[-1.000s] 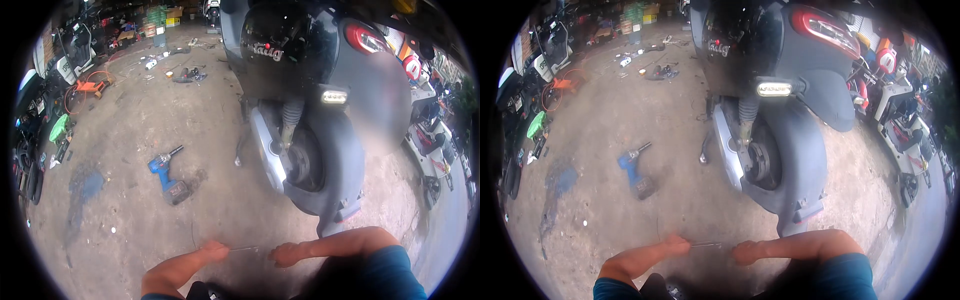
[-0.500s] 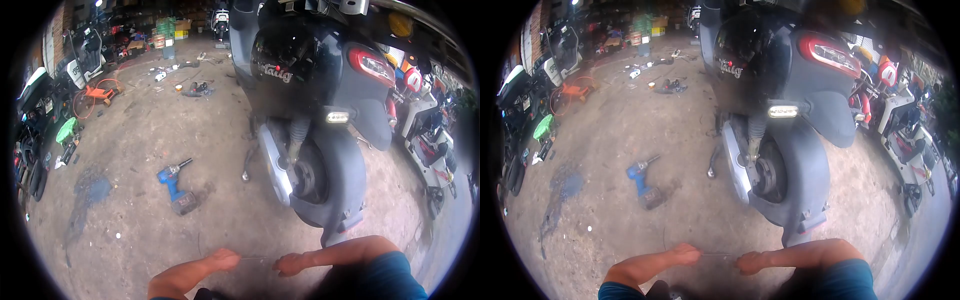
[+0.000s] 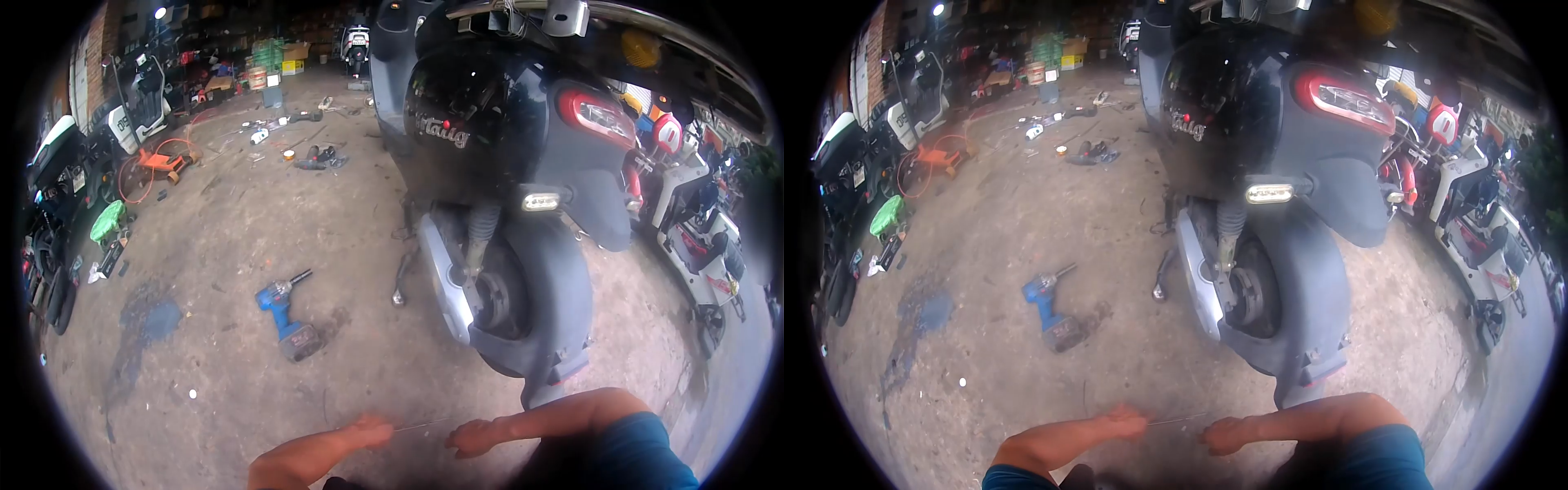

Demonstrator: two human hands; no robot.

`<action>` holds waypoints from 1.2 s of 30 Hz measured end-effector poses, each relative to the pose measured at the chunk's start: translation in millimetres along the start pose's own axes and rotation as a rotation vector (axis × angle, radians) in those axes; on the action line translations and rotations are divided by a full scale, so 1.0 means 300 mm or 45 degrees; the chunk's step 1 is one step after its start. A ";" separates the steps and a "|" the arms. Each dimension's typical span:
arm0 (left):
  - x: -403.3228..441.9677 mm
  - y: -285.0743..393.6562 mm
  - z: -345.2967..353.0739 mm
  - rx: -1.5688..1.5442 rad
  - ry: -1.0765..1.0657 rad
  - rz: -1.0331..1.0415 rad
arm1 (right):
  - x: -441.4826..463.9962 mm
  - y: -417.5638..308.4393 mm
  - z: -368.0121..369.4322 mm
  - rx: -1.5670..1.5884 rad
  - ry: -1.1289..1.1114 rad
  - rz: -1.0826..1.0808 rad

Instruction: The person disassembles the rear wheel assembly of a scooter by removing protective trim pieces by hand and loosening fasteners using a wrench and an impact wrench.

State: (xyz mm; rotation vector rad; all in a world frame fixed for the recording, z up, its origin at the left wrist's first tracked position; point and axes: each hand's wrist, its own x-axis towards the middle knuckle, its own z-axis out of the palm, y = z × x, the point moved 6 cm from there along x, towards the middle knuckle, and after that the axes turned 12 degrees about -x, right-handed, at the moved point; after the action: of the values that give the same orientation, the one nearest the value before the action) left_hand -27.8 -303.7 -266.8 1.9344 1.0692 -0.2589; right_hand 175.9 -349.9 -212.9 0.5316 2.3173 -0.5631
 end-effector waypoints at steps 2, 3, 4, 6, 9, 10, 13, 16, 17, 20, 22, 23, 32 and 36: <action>-0.009 0.029 -0.006 0.152 -0.085 0.102 | 0.009 0.006 0.021 -0.016 0.021 -0.012; -0.007 0.031 -0.010 0.143 -0.154 0.048 | 0.014 0.004 0.029 -0.021 0.032 -0.021; -0.019 0.045 -0.018 0.133 -0.221 -0.009 | 0.011 -0.002 0.022 -0.024 0.003 -0.019; -0.012 0.052 -0.019 0.195 -0.177 0.001 | -0.005 -0.010 -0.002 -0.035 -0.057 -0.020; -0.040 0.091 -0.049 0.141 -0.031 0.058 | -0.014 -0.013 -0.014 -0.003 -0.069 0.000; -0.056 0.105 -0.061 0.097 0.023 0.082 | -0.009 -0.015 -0.008 -0.008 -0.087 0.011; -0.037 0.096 -0.047 0.190 -0.159 0.021 | 0.022 -0.002 0.008 -0.019 -0.106 0.040; 0.005 0.057 -0.022 -0.027 0.006 -0.020 | 0.029 0.001 0.025 -0.016 -0.079 0.060; 0.011 0.055 -0.016 -0.022 0.052 -0.003 | 0.025 0.001 0.018 -0.022 -0.076 0.052; 0.015 0.056 0.001 0.214 0.029 0.072 | 0.002 -0.004 -0.004 0.005 -0.070 0.048; 0.029 0.028 0.006 0.274 -0.178 -0.032 | 0.006 0.000 0.000 0.024 -0.085 0.072; 0.014 0.046 -0.018 0.230 -0.114 -0.051 | 0.009 0.000 0.004 0.010 -0.103 0.073; -0.027 0.140 -0.078 0.118 0.118 0.054 | -0.014 0.008 -0.017 0.133 -0.087 0.085; -0.017 0.115 -0.021 0.095 0.018 0.083 | -0.008 -0.003 -0.022 0.259 -0.108 0.084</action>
State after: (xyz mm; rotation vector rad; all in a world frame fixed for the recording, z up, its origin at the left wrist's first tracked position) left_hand -5.9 -309.9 -239.8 2.0367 1.0161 -0.2524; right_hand 173.7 -347.6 -206.6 0.6641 2.1669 -0.7793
